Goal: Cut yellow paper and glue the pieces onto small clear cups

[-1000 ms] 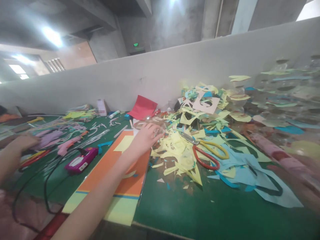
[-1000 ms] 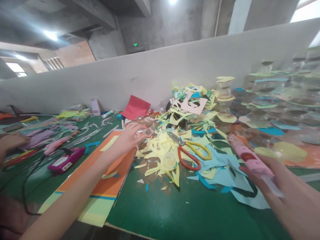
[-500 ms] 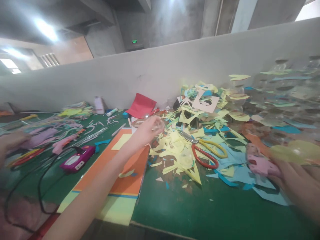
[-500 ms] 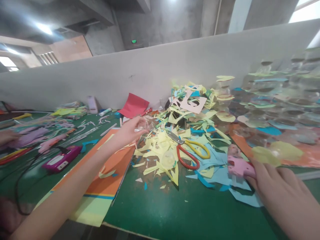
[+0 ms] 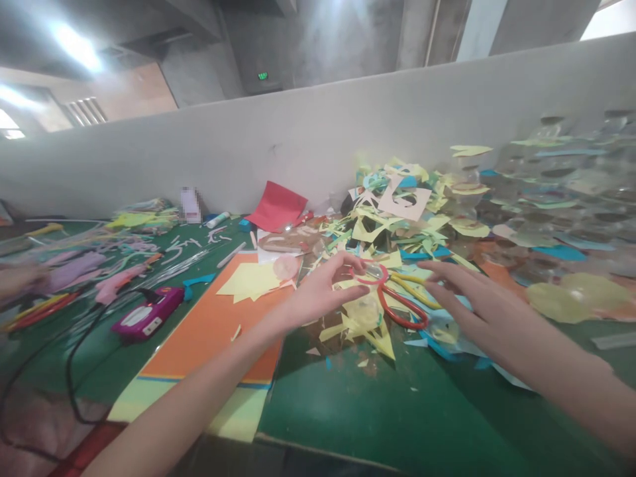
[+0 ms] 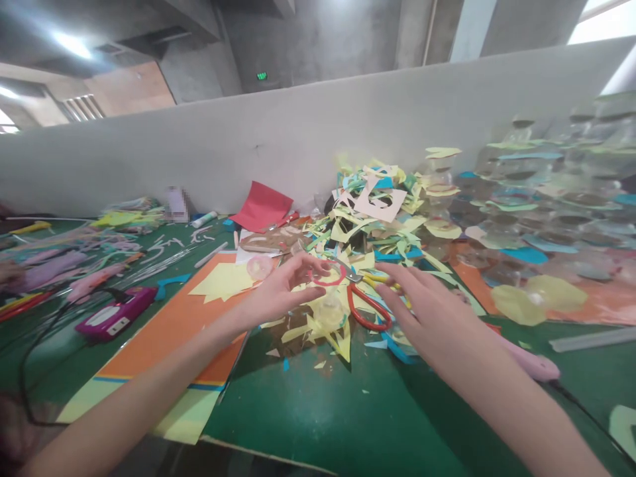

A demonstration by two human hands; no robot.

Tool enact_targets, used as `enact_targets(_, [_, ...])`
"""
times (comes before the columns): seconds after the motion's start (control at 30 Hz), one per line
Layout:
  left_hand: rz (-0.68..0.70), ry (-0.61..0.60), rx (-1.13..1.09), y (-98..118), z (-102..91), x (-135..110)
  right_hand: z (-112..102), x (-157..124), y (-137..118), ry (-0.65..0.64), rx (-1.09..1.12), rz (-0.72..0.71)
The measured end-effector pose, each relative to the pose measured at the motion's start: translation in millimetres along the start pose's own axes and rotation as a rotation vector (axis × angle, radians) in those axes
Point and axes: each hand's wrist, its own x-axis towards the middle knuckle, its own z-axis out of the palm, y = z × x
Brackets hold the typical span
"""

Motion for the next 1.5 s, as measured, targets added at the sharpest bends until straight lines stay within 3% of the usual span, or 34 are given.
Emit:
enact_targets(0.17, [-0.010,-0.012,0.025,-1.0,2.9,-2.8,25.4,38.7,-35.8,-0.196,0.255,-0.042])
enact_targets(0.37, [-0.051,-0.032,0.091,-0.5,4.8,-3.1,40.2,42.7,-39.1,-0.150,0.350,-0.014])
enact_targets(0.7, [-0.056,-0.031,0.081,-7.7,4.4,-1.9,45.2,43.4,-40.6,-0.129,0.365,-0.012])
enact_targets(1.27, [-0.046,-0.106,0.130,-11.7,3.7,-6.2,49.5,43.4,-39.0,-0.217,0.346,0.056])
enact_targets(1.5, [-0.024,-0.153,0.111,-21.1,14.3,-11.9,47.3,40.8,-38.0,-0.208,0.356,0.070])
